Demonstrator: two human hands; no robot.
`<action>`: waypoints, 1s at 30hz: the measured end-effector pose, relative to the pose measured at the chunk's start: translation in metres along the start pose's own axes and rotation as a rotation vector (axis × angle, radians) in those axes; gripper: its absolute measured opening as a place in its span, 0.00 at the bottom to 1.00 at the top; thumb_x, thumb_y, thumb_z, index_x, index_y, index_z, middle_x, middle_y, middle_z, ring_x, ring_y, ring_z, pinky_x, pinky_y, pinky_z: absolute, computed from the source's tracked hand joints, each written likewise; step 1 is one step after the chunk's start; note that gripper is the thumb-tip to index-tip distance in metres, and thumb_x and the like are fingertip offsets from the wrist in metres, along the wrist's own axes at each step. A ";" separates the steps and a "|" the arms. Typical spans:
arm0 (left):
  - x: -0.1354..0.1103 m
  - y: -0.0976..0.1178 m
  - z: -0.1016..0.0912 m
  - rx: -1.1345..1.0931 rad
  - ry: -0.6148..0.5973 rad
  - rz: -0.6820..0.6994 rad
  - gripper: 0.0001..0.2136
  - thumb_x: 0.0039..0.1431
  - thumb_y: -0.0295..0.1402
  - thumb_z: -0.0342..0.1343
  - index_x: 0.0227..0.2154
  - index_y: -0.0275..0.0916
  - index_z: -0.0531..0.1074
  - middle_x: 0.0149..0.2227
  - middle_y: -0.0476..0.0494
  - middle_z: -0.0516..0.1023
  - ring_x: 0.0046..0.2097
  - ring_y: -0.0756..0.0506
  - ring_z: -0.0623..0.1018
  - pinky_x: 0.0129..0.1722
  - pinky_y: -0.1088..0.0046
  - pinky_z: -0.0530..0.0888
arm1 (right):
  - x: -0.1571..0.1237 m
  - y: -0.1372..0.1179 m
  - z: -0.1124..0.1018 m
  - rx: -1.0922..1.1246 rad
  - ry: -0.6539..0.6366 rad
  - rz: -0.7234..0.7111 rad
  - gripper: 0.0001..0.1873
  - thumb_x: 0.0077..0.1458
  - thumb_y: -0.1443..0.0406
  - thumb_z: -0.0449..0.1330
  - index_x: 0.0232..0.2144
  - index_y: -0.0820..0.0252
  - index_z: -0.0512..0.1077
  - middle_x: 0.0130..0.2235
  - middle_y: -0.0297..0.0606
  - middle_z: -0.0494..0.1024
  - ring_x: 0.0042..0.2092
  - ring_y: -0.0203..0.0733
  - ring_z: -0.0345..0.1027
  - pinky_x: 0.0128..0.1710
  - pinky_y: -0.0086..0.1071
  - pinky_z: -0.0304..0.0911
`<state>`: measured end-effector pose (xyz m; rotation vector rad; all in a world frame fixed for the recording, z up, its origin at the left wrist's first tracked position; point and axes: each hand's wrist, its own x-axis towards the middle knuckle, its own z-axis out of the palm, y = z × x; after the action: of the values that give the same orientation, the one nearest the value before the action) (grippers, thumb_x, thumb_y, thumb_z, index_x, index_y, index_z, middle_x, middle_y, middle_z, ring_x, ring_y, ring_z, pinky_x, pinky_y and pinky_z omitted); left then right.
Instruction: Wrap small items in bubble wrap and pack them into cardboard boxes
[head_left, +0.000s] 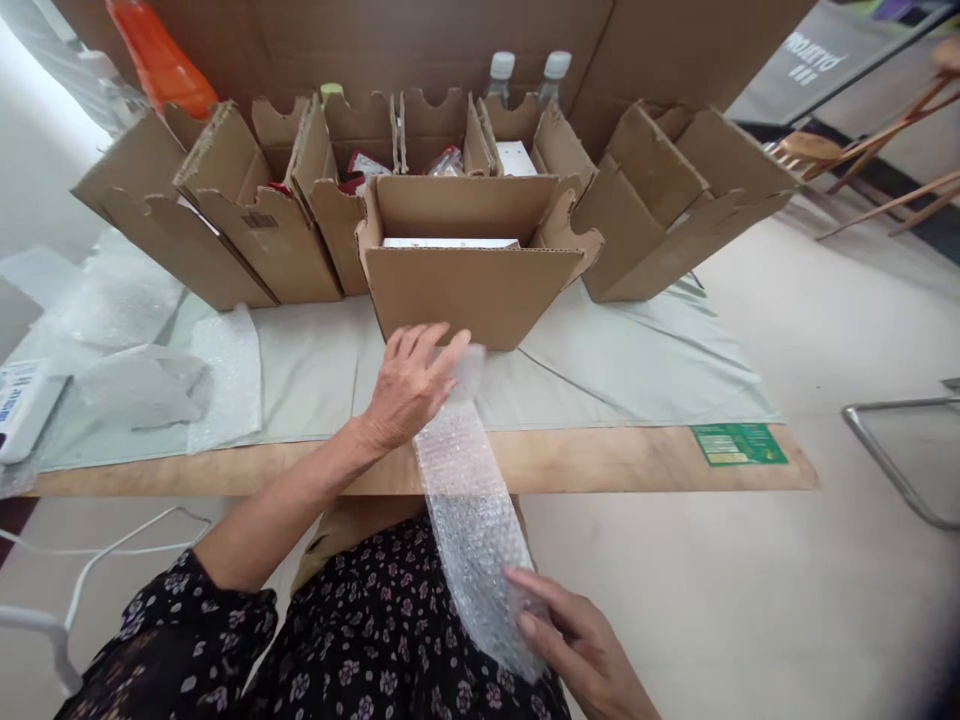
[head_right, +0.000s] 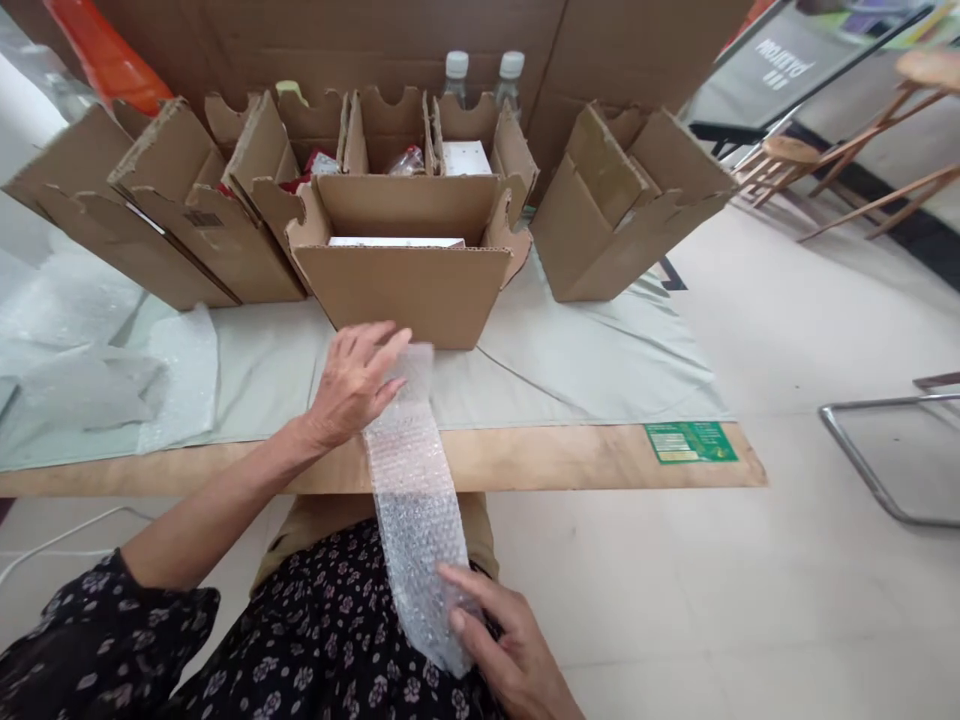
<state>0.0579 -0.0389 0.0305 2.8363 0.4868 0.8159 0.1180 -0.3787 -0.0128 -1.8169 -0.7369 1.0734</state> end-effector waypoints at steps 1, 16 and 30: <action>-0.007 0.007 -0.005 -0.038 0.040 -0.018 0.20 0.67 0.31 0.56 0.61 0.34 0.70 0.60 0.29 0.75 0.61 0.33 0.73 0.62 0.46 0.67 | 0.001 0.000 0.004 0.025 -0.041 -0.009 0.20 0.60 0.47 0.63 0.46 0.49 0.83 0.47 0.43 0.85 0.49 0.53 0.78 0.50 0.44 0.74; -0.138 0.061 -0.018 -0.574 -0.039 -0.623 0.25 0.67 0.32 0.55 0.66 0.39 0.62 0.40 0.43 0.80 0.43 0.43 0.81 0.48 0.60 0.79 | 0.095 -0.065 0.047 0.538 -0.153 -0.072 0.29 0.70 0.52 0.51 0.68 0.55 0.58 0.57 0.54 0.78 0.53 0.52 0.78 0.39 0.42 0.77; -0.146 0.062 -0.031 -0.067 0.010 -0.488 0.33 0.62 0.24 0.52 0.70 0.38 0.53 0.36 0.44 0.76 0.38 0.40 0.75 0.42 0.57 0.75 | 0.111 -0.040 0.023 -0.908 -0.045 -0.986 0.27 0.63 0.71 0.59 0.63 0.51 0.69 0.67 0.43 0.70 0.71 0.52 0.58 0.64 0.52 0.64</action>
<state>-0.0587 -0.1458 -0.0009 2.4849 1.0717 0.7268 0.1455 -0.2624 -0.0233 -1.6878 -2.0857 0.0797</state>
